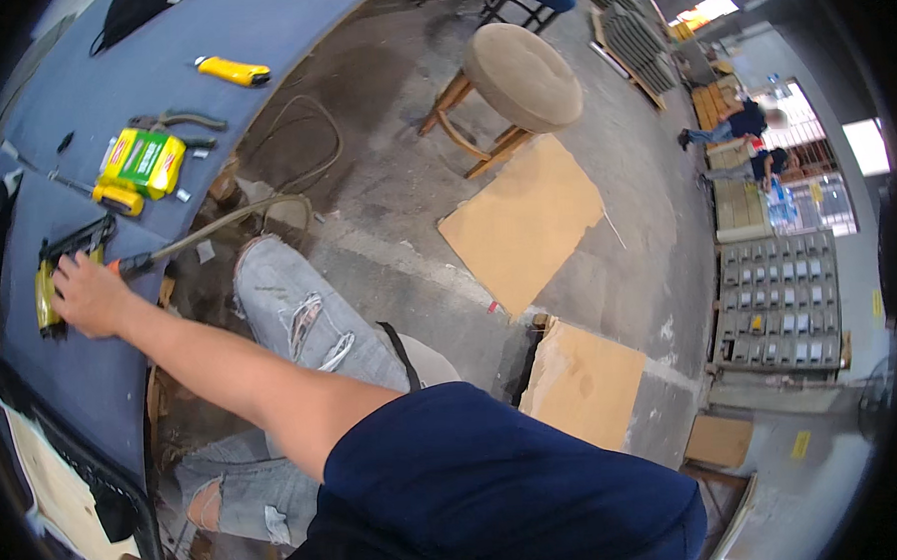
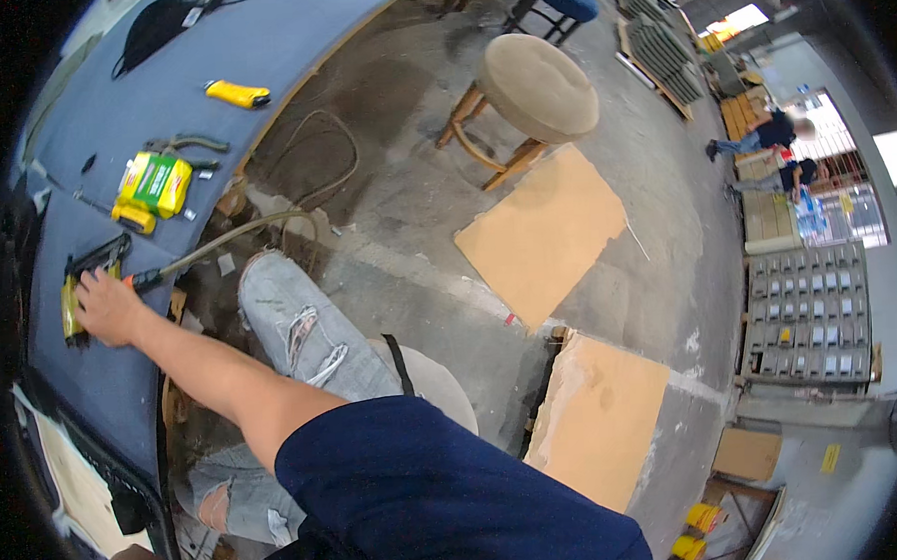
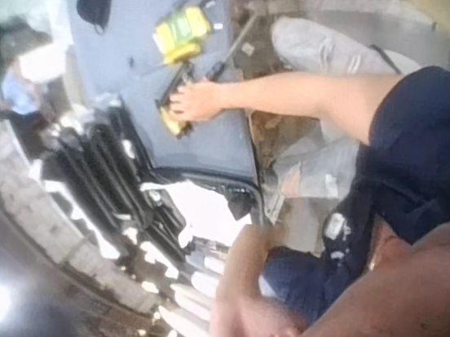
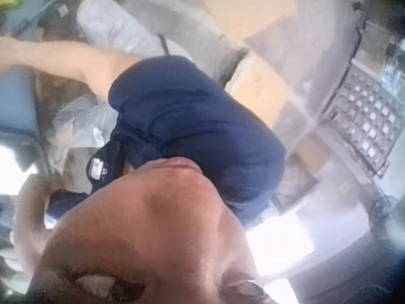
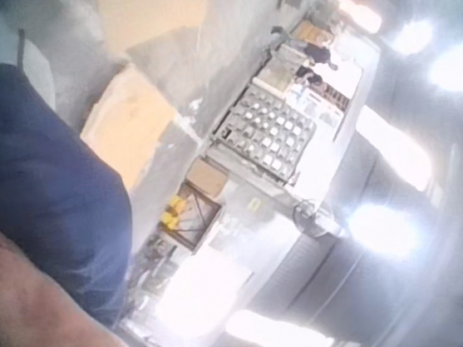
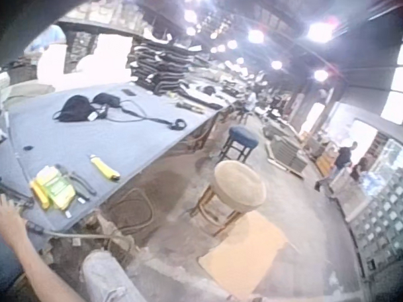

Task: The person staples black fabric onto a white foam seat base using a pneumatic staple gun and a screwdriver. They repeatedly pull the fabric taut, staple along the edges, and adjust the material to fit the contours of the seat.

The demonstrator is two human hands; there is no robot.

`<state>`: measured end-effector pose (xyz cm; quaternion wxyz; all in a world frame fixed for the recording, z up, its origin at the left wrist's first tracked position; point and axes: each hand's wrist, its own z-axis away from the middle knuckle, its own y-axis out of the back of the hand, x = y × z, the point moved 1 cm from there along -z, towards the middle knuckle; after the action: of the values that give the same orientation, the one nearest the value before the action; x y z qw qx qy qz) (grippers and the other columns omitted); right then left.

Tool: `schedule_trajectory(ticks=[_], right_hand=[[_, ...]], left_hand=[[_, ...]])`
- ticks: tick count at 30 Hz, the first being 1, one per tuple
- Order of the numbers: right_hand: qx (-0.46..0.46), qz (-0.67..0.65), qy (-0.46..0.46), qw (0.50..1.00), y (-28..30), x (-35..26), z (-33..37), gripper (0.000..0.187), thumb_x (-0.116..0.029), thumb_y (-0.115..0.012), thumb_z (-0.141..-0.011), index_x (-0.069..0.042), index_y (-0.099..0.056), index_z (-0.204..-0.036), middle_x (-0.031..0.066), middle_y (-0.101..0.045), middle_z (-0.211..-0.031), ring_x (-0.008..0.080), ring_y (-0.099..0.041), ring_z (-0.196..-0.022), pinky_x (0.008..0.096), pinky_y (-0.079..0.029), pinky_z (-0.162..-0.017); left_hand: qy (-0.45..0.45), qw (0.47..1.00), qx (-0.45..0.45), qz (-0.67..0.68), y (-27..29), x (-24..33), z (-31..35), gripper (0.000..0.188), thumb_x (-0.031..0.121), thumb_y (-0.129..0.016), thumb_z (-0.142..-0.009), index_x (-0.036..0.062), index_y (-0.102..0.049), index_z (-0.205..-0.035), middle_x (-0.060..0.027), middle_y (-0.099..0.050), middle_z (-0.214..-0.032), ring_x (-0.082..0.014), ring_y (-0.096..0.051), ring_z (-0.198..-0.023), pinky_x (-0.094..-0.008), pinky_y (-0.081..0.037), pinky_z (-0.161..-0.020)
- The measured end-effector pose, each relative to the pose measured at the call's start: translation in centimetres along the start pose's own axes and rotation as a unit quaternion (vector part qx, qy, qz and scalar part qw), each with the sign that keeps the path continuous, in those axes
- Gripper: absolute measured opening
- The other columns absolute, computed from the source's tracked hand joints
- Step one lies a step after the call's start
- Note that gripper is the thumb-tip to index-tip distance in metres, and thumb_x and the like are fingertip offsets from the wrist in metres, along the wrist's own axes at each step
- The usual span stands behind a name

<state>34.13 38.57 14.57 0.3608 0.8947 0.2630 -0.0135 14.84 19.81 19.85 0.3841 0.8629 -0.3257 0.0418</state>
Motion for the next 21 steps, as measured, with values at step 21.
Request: schedule_trajectory(ticks=[21], right_hand=[[-0.002, -0.018, 0.016, 1.0, 4.5, -1.0, 0.1, 0.034, -0.023, -0.079, -0.072, -0.008, -0.068, -0.101, 0.0113, -0.061, -0.104, 0.0306, -0.055, -0.107, 0.0412, -0.045, -0.088]], left_hand=[[-0.046, 0.994, -0.028, 0.095, 1.5, 2.5, -2.6, 0.028, 0.02, -0.055, -0.105, -0.0004, -0.058, -0.124, -0.0147, -0.064, -0.128, -0.0308, -0.057, -0.122, -0.0438, -0.043, -0.099]])
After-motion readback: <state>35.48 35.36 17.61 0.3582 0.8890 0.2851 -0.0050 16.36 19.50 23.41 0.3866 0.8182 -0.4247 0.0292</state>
